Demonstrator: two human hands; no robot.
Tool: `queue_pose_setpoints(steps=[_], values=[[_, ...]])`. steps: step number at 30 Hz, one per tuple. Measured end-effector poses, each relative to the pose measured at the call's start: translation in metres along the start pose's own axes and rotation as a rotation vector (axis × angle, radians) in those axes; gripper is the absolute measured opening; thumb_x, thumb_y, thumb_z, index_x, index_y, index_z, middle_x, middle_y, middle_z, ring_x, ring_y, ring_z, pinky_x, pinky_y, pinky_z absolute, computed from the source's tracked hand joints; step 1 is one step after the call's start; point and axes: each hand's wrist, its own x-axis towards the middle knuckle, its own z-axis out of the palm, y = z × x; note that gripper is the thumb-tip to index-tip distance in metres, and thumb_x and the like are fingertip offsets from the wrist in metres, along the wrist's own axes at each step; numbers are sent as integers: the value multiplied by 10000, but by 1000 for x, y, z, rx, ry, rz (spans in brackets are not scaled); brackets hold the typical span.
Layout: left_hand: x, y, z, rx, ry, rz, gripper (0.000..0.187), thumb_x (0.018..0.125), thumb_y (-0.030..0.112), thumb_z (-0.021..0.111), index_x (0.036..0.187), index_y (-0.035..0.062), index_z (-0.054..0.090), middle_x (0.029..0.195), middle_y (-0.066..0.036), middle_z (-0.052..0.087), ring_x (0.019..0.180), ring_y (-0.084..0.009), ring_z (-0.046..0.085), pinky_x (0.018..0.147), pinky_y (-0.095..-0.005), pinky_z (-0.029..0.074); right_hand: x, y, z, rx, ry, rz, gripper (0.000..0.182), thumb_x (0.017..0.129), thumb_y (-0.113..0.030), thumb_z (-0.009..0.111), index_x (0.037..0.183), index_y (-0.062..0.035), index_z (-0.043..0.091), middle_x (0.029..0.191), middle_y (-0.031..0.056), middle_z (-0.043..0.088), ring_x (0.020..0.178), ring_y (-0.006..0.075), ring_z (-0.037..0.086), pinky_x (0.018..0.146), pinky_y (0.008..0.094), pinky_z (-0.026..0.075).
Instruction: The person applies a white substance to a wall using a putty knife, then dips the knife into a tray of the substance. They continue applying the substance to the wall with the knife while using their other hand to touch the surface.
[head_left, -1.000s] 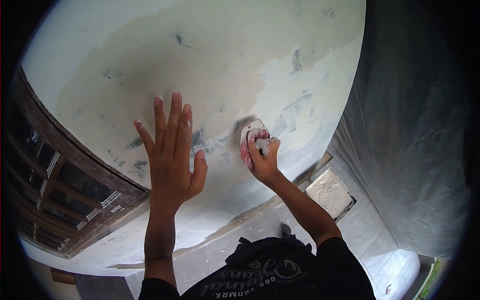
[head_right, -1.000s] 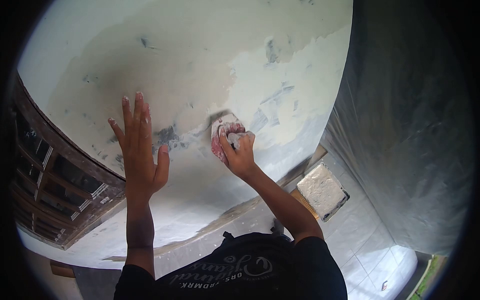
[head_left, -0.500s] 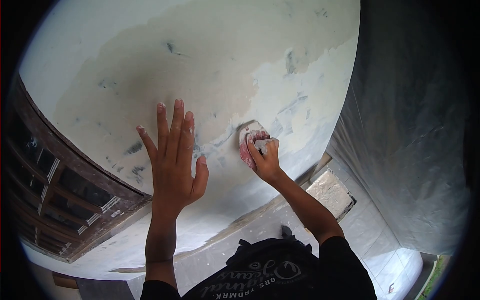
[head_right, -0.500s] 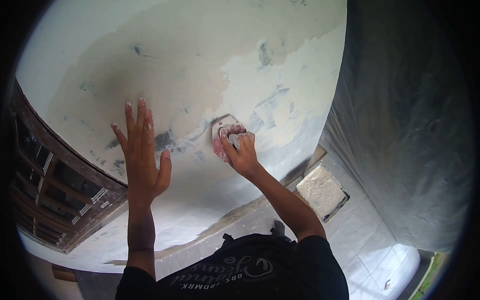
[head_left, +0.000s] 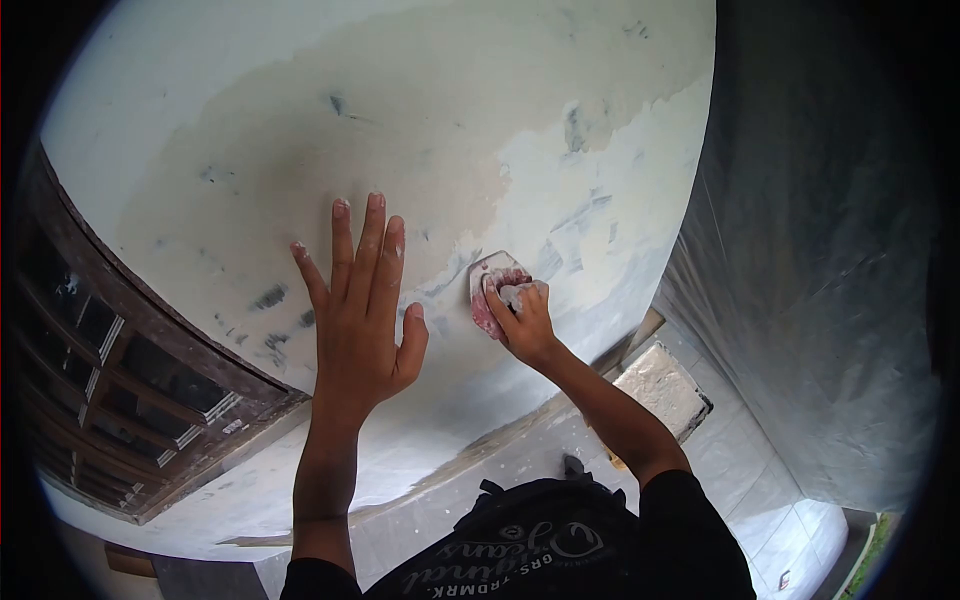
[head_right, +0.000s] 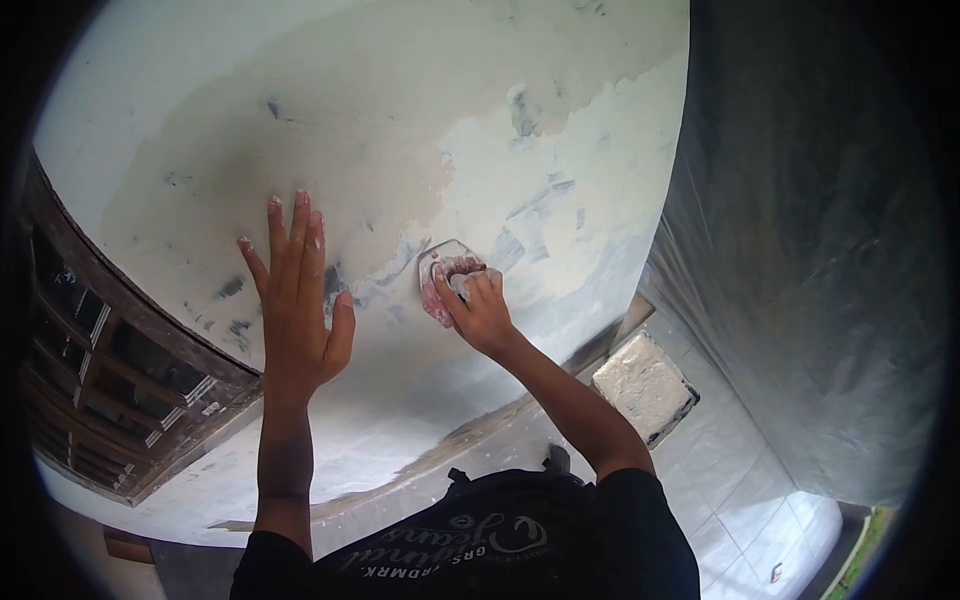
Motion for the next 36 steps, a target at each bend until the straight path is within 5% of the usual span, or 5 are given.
queue_pose_setpoints(steps=[7,15,21,30,36], values=[[7,8,-1,13,-18,12,783,785,143,489,1510,24,218,1577,-200,210,1467,-432,107,1110,-663,-63,114,-2,-10,-185,108,-86,526,759,-27,605,1284,-47,583,824,92,417,803,271,427,774,456,373],[-13,0,-8,2,9,-33,786,737,143,528,1475,-12,303,1569,-192,244,1471,-413,111,1096,-685,-71,-5,6,2,-50,-12,-12,574,756,-75,634,1323,-53,551,863,120,455,801,291,437,776,490,369],[0,3,-2,-3,-20,-22,793,741,135,515,1485,-5,276,1571,-198,230,1468,-426,106,1104,-675,-64,101,0,-22,-105,174,-29,543,748,-61,625,1289,-68,585,973,135,493,832,292,433,793,477,354],[-10,5,2,-34,-32,-25,773,741,134,524,1469,-18,313,1568,-197,244,1469,-420,112,1089,-698,-53,3,-10,-3,60,7,-7,571,658,-62,699,1223,-54,621,957,142,507,853,303,483,775,467,400],[1,8,5,-17,-47,5,774,768,136,487,1489,-15,251,1571,-212,216,1469,-429,95,1110,-659,-76,75,-6,-38,73,189,9,572,653,-54,701,1218,-40,618,909,149,474,825,322,461,759,449,397]])
